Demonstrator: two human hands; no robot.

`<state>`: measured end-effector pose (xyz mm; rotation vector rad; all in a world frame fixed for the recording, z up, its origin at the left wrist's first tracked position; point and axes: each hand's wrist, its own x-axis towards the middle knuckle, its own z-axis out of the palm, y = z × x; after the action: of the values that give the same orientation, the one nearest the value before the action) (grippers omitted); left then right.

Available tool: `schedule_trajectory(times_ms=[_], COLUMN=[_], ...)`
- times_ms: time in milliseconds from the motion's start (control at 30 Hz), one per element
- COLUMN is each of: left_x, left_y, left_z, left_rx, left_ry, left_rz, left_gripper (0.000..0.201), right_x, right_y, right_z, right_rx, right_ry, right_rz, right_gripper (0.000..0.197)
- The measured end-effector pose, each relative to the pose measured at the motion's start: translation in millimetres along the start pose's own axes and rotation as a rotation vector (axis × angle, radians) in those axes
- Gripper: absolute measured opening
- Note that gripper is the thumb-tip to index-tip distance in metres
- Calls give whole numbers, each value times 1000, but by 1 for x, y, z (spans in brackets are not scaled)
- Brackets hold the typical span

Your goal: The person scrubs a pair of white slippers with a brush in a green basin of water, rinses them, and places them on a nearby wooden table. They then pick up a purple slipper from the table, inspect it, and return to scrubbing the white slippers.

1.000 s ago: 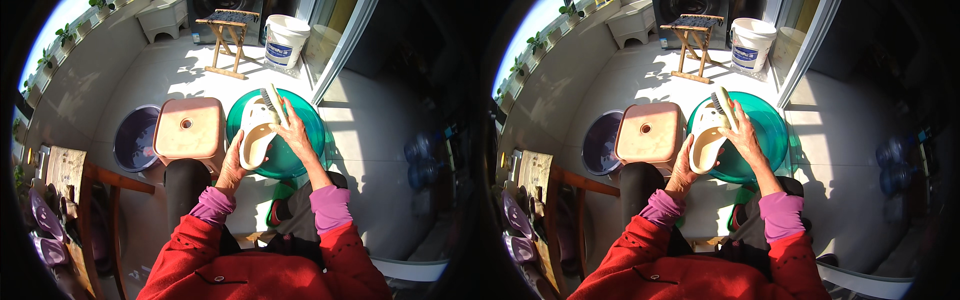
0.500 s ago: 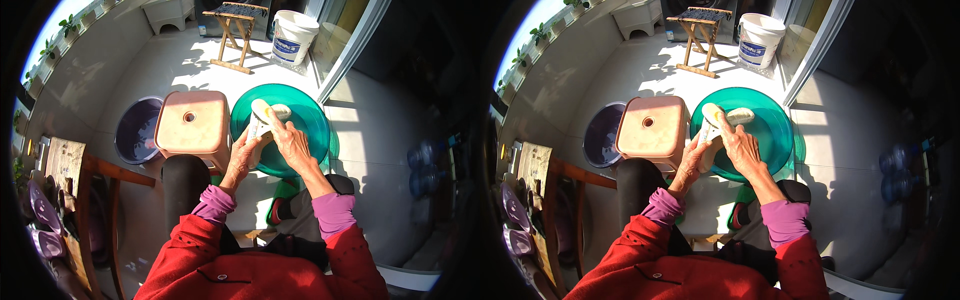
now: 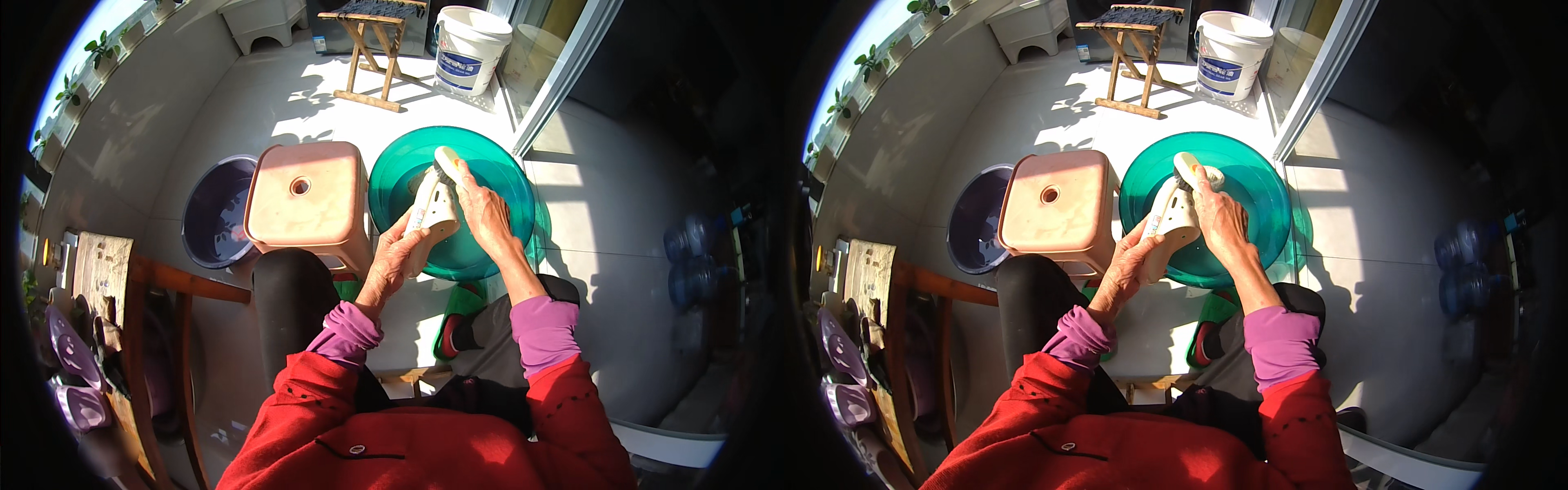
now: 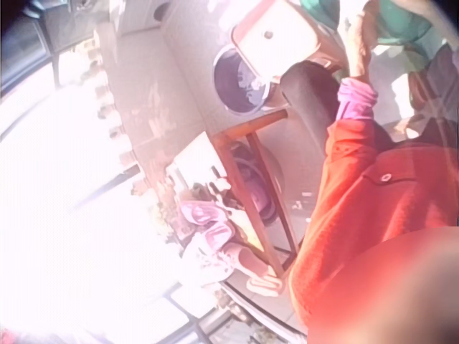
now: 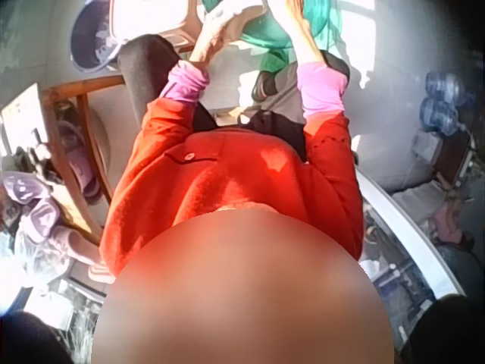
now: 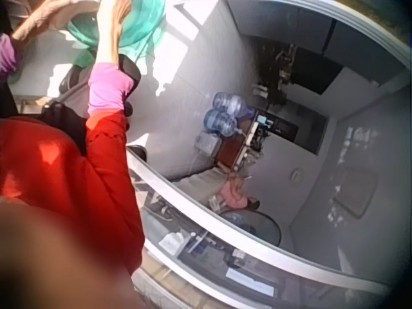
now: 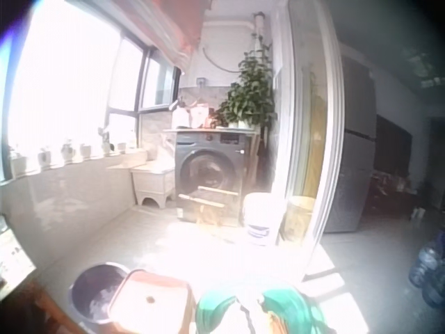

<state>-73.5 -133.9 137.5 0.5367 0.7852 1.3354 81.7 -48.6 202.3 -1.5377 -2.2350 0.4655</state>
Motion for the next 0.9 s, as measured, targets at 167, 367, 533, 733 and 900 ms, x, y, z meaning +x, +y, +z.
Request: schedule_trajectory(times_ms=[167, 367, 533, 733, 900], left_x=[0, -1, 0, 3, 4], left_y=[8, 21, 32, 27, 22], left_z=[-11, -5, -1, -5, -6], left_rx=[-92, -184, -533, -575, -580], left_ry=[122, -115, -295, -293, -335], left_rz=[23, -53, -126, -112, -172], left_gripper=[55, 59, 62, 67, 70], right_x=[-33, 3, 3, -2, -1], right_y=[-21, 14, 16, 2, -5], right_z=[15, -5, 3, -11, -14], right_rx=[-48, -106, 442, 938, 1137], right_ry=[-78, 184, 252, 88, 156], right_rz=[-290, 17, 54, 359, 415], right_gripper=[60, 52, 50, 56, 62])
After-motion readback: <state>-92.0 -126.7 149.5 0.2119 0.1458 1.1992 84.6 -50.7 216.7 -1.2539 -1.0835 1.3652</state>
